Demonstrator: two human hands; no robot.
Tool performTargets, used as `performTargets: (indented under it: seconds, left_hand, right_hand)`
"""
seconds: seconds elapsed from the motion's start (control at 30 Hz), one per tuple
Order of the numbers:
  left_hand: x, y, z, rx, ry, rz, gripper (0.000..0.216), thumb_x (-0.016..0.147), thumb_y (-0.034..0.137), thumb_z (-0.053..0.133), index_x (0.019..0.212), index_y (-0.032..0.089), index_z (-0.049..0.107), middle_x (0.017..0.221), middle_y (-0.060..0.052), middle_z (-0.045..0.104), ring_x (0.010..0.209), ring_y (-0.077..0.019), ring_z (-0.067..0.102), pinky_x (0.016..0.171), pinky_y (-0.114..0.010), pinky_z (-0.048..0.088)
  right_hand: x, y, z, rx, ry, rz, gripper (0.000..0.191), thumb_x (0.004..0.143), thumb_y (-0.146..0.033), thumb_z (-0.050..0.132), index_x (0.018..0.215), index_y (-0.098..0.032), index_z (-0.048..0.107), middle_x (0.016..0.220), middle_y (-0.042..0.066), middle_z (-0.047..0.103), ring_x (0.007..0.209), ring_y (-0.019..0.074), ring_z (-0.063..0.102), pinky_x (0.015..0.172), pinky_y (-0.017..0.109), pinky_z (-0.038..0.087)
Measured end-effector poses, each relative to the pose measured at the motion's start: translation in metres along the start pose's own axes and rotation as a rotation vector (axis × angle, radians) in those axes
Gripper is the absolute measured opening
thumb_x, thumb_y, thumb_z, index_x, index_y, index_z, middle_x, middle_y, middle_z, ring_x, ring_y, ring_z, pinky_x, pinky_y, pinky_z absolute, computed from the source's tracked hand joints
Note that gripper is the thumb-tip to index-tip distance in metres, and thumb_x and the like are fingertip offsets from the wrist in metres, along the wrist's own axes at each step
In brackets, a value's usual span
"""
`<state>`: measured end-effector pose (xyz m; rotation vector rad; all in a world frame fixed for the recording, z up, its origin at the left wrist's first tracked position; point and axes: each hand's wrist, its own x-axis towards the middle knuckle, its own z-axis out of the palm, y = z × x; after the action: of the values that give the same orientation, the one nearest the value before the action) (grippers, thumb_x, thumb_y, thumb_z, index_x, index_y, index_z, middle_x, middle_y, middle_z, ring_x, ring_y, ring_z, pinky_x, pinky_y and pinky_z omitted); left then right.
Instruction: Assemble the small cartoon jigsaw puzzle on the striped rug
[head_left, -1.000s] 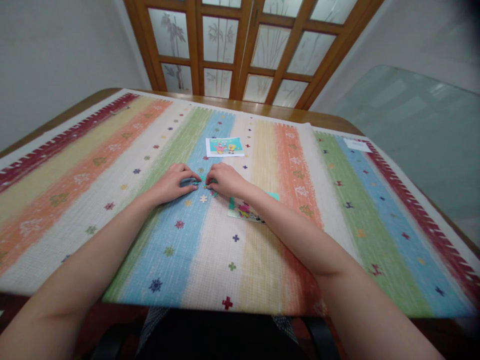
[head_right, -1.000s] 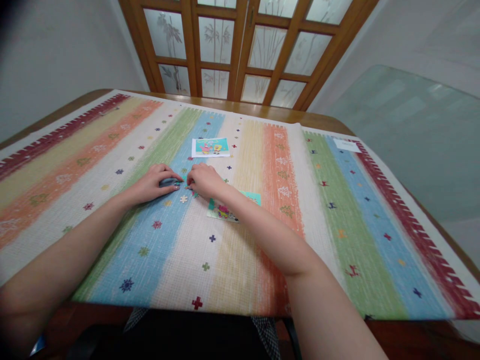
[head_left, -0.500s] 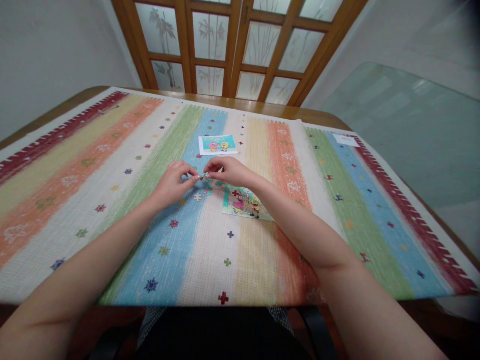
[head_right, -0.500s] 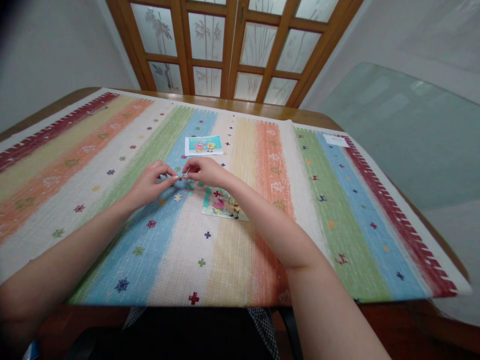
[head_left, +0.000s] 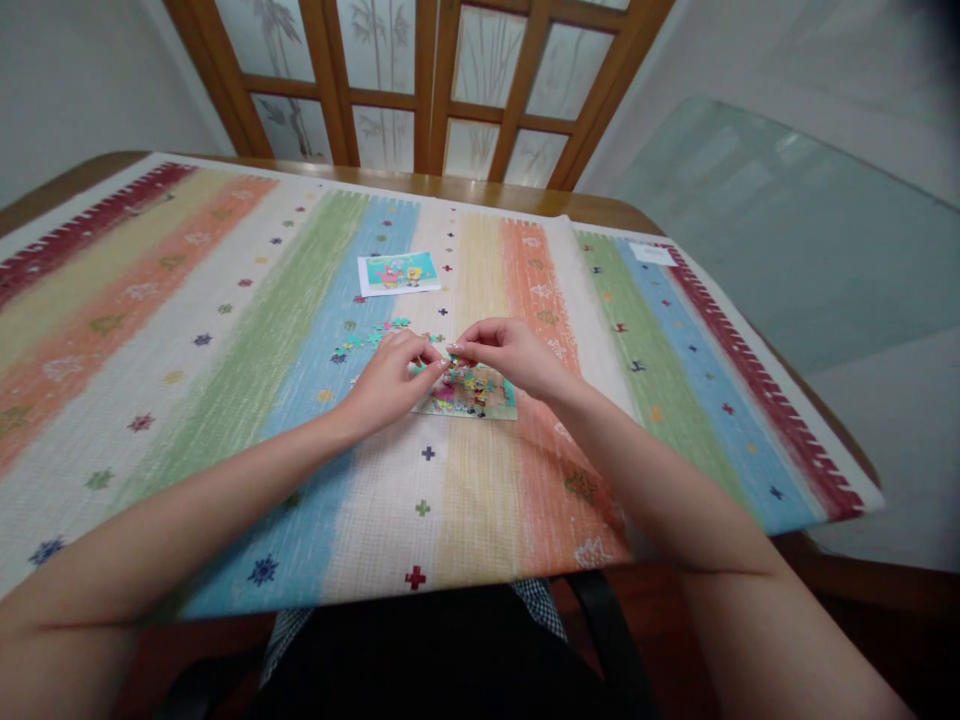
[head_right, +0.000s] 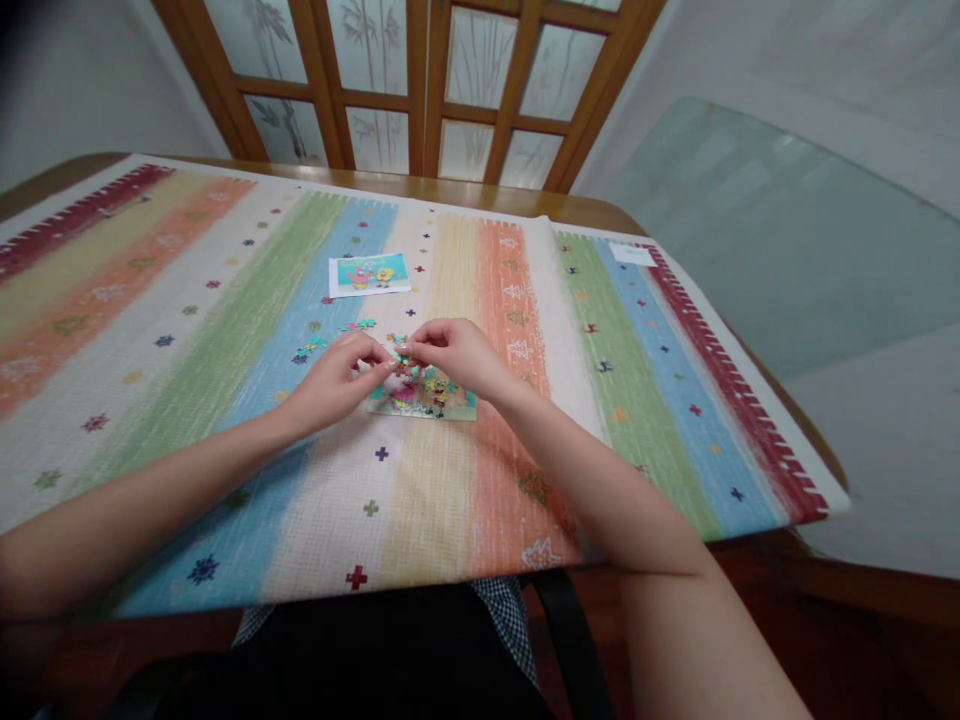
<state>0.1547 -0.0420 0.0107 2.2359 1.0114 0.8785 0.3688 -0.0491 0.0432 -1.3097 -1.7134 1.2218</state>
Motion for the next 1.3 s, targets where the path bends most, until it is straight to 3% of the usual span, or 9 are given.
performTargets:
  seconds: [0.17, 0.3, 0.53, 0.67, 0.9, 1.07, 1.3]
  left_hand:
    - [0.001, 0.005, 0.013, 0.092, -0.163, 0.018, 0.02, 0.098, 0.034, 0.062, 0.085, 0.022, 0.072, 0.089, -0.004, 0.065, 0.097, -0.0238, 0.058, 0.092, -0.043, 0.044]
    - [-0.002, 0.009, 0.019, 0.253, -0.208, 0.053, 0.02, 0.098, 0.036, 0.062, 0.091, 0.021, 0.073, 0.097, -0.008, 0.063, 0.1, -0.0266, 0.054, 0.09, -0.043, 0.044]
    - [-0.02, 0.011, 0.019, 0.364, -0.245, 0.221, 0.02, 0.104, 0.028, 0.049, 0.108, 0.02, 0.067, 0.108, -0.01, 0.064, 0.107, -0.0263, 0.054, 0.096, -0.043, 0.045]
    - [-0.032, 0.008, 0.023, 0.349, -0.312, 0.343, 0.028, 0.105, 0.021, 0.045, 0.123, 0.017, 0.066, 0.116, -0.012, 0.065, 0.113, -0.0263, 0.054, 0.101, -0.043, 0.046]
    - [-0.036, -0.001, 0.029, 0.356, -0.259, 0.443, 0.027, 0.104, 0.02, 0.05, 0.121, 0.018, 0.071, 0.112, -0.009, 0.068, 0.109, -0.0249, 0.056, 0.097, -0.041, 0.049]
    - [-0.036, 0.002, 0.03, 0.45, -0.239, 0.504, 0.025, 0.104, 0.021, 0.053, 0.119, 0.016, 0.071, 0.106, -0.009, 0.069, 0.105, -0.0256, 0.057, 0.089, -0.04, 0.05]
    - [-0.038, 0.006, 0.03, 0.505, -0.232, 0.52, 0.024, 0.104, 0.019, 0.051, 0.116, 0.014, 0.071, 0.099, -0.008, 0.068, 0.099, -0.0245, 0.057, 0.086, -0.037, 0.049]
  right_hand:
    - [-0.017, 0.021, -0.009, -0.127, -0.028, 0.087, 0.043, 0.079, -0.06, 0.074, 0.074, -0.017, 0.071, 0.066, 0.001, 0.063, 0.061, 0.0118, 0.051, 0.058, 0.027, 0.038]
    - [-0.019, 0.036, -0.01, -0.236, -0.084, 0.122, 0.043, 0.084, -0.059, 0.071, 0.076, -0.017, 0.074, 0.065, 0.002, 0.064, 0.06, 0.0122, 0.051, 0.056, 0.028, 0.034]
    - [-0.015, 0.042, -0.008, -0.454, -0.137, 0.072, 0.027, 0.089, -0.032, 0.067, 0.067, -0.017, 0.072, 0.058, 0.0, 0.059, 0.056, 0.0116, 0.047, 0.059, 0.029, 0.031]
    - [-0.01, 0.041, -0.009, -0.519, -0.141, 0.029, 0.023, 0.089, -0.028, 0.068, 0.07, -0.017, 0.075, 0.059, 0.001, 0.062, 0.06, 0.0128, 0.049, 0.063, 0.03, 0.032]
    - [-0.001, 0.044, -0.015, -0.59, -0.265, -0.071, 0.018, 0.091, -0.024, 0.067, 0.078, -0.015, 0.077, 0.065, 0.001, 0.062, 0.063, 0.013, 0.05, 0.065, 0.029, 0.035]
    - [-0.005, 0.047, -0.011, -0.691, -0.181, -0.221, 0.008, 0.09, -0.022, 0.073, 0.085, -0.018, 0.077, 0.083, 0.005, 0.07, 0.09, 0.0203, 0.058, 0.087, 0.034, 0.038]
    - [-0.016, 0.051, -0.013, -0.74, -0.093, -0.279, 0.011, 0.094, -0.029, 0.07, 0.098, -0.02, 0.076, 0.091, 0.006, 0.071, 0.095, 0.0227, 0.057, 0.09, 0.036, 0.038]
